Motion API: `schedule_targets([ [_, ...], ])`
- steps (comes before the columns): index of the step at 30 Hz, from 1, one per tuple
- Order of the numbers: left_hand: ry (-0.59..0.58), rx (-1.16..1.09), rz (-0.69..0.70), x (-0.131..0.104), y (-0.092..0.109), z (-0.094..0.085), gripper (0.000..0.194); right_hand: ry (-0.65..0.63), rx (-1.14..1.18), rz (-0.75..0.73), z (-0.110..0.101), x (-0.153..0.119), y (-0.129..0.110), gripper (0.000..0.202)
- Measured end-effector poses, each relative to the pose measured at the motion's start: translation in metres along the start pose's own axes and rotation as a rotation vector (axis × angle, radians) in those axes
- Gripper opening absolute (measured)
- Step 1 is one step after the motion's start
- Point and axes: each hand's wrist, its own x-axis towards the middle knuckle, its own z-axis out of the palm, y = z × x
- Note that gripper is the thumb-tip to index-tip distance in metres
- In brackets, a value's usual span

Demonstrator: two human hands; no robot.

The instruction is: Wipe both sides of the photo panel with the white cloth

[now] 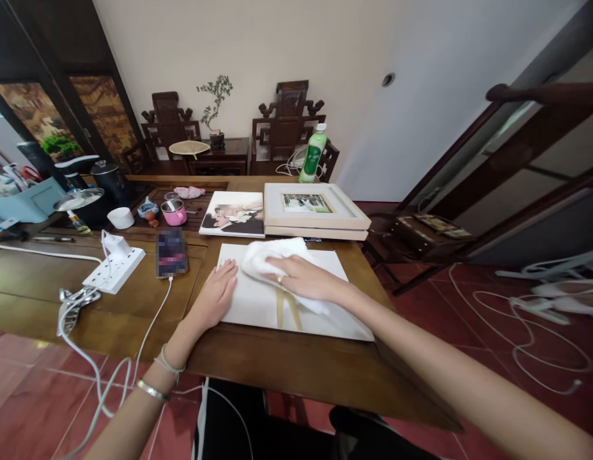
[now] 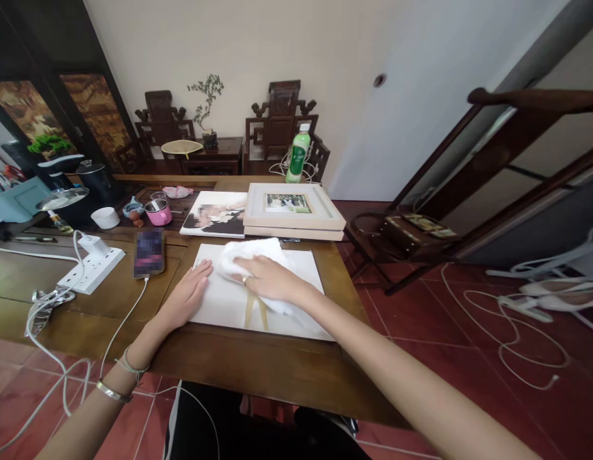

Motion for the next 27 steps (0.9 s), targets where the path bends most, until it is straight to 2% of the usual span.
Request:
schedule_targets([
  [6, -0.003, 0.007, 0.003, 0.001, -0.001, 0.0, 0.049, 0.008, 0.048, 0.023, 0.003, 0.068, -0.005, 0.027],
  [8, -0.01, 0.015, 0.01, 0.001, -0.002, 0.0, 0.049, -0.001, 0.057, 0.009, 0.006, 0.078, -0.009, 0.027],
  [11, -0.008, 0.014, 0.01, 0.001, -0.002, 0.0, 0.048, -0.011, 0.059, 0.025, 0.007, 0.079, -0.01, 0.03],
  [16, 0.004, 0.005, 0.002, 0.0, -0.002, 0.0, 0.047, -0.017, 0.064, 0.108, -0.008, 0.052, 0.006, 0.036],
  [22, 0.011, 0.005, -0.004, 0.0, -0.003, 0.002, 0.047, 0.035, 0.064, 0.226, -0.027, -0.008, 0.046, 0.042],
  [25, 0.012, 0.004, -0.005, 0.0, -0.004, 0.002, 0.047, 0.085, 0.037, 0.317, -0.027, -0.038, 0.066, 0.041],
  [27, 0.011, 0.003, -0.003, 0.0, -0.004, 0.002, 0.047, 0.104, 0.029, 0.324, -0.019, -0.055, 0.073, 0.04],
])
